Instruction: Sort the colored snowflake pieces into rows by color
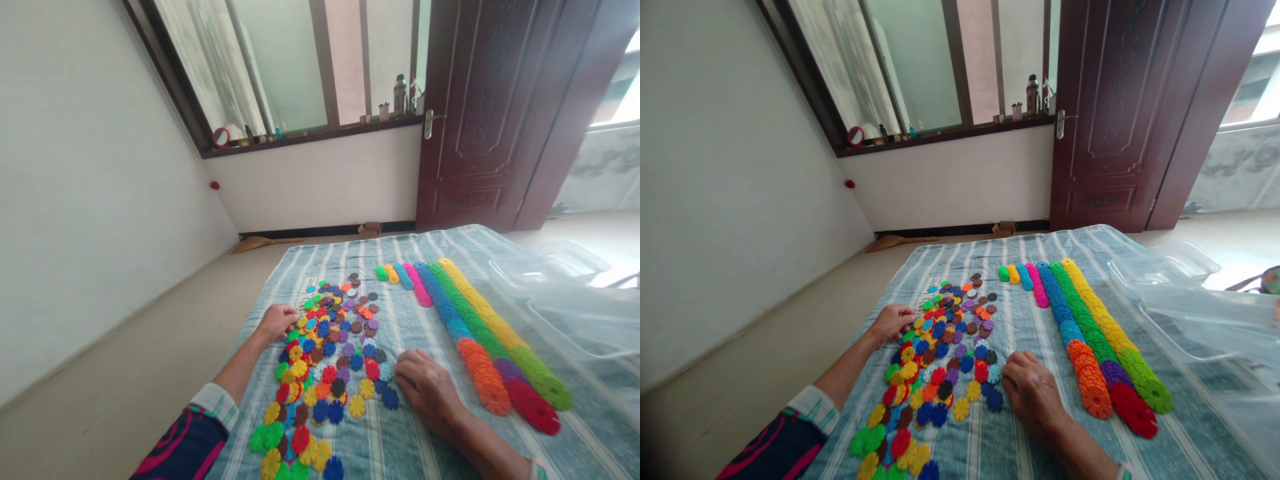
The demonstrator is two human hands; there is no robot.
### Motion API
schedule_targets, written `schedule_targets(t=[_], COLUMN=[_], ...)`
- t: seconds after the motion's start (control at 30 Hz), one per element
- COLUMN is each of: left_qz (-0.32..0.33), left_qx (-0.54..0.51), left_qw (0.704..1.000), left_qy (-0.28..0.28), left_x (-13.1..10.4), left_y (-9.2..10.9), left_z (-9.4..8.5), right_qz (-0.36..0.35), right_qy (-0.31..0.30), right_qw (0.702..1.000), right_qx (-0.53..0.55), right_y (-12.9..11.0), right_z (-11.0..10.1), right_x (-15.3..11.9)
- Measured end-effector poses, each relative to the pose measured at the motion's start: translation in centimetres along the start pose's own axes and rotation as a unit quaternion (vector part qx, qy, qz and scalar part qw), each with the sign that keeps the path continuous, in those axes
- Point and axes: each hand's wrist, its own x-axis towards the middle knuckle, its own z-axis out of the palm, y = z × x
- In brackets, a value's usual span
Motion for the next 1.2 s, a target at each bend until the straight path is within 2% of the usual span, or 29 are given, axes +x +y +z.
schedule_targets(t=[0.57,0.77,1.2], left_qz=[0.0,0.027,0.087], left_qx=[0.041,0.05,0.053], left_qw=[0.999,0.998,0.992], left_qy=[0.008,0.017,0.08], left_x=[-0.3,-0.1,1.0], left_y=[-0.5,-1.3,-3.3], left_z=[-0.1,0.0,0.5], right_qz=[-0.015,-0.012,-0.018], right_qy=[0.014,0.009,0.013], right_qw=[1.0,1.0,1.0], right_qx=[-0.005,-0.007,-0.016], right_y=[0.1,0.2,0.1], right_z=[0.0,0.1,-0.1], right_x=[-0.1,-0.1,-0.1])
